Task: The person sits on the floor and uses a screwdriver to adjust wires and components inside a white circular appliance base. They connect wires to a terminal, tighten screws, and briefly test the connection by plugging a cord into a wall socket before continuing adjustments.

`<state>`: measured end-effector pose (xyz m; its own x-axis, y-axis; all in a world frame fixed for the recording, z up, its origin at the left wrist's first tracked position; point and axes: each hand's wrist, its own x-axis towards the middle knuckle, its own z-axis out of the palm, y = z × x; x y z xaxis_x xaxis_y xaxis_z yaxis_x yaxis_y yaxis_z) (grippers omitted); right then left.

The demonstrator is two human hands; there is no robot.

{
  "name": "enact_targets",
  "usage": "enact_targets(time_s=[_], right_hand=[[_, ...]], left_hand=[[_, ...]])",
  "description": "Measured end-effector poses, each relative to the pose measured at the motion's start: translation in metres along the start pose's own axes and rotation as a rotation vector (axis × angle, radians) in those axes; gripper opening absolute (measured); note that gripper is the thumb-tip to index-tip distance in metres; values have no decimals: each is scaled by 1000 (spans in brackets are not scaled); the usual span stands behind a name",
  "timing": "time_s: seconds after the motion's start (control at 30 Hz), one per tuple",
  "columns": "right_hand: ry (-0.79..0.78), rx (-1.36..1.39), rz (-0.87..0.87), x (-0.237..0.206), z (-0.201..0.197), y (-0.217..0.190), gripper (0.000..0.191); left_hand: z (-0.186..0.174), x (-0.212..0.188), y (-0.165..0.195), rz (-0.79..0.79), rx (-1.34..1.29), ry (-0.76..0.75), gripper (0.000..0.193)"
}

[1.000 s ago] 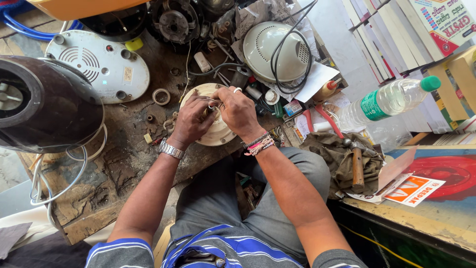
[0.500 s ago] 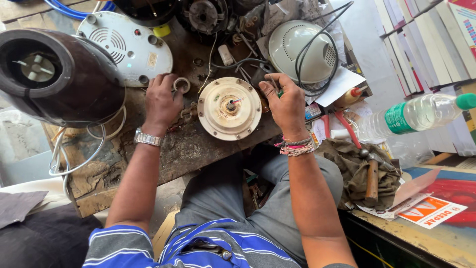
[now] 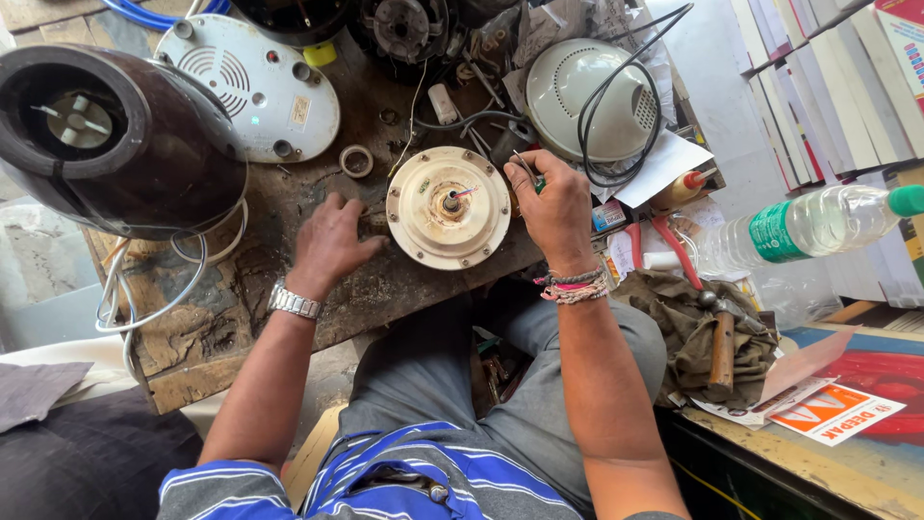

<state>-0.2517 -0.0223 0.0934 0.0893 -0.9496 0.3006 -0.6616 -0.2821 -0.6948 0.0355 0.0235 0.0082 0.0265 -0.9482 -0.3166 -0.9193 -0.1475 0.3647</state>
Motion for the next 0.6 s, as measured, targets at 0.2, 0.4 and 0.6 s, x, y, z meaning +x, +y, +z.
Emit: enact_targets(time_s=[0.2, 0.4, 0.6], right_hand=[[-14, -25, -57, -3, 2, -1, 17], [-123, 154, 45, -9, 9, 16, 20], [-204, 652, 283, -23, 46, 26, 22]], left_hand=[[19, -4, -4, -70, -174, 103, 34], [-13, 4, 15, 298, -559, 448, 18], [-33, 12, 62, 234, -1007, 239, 25]])
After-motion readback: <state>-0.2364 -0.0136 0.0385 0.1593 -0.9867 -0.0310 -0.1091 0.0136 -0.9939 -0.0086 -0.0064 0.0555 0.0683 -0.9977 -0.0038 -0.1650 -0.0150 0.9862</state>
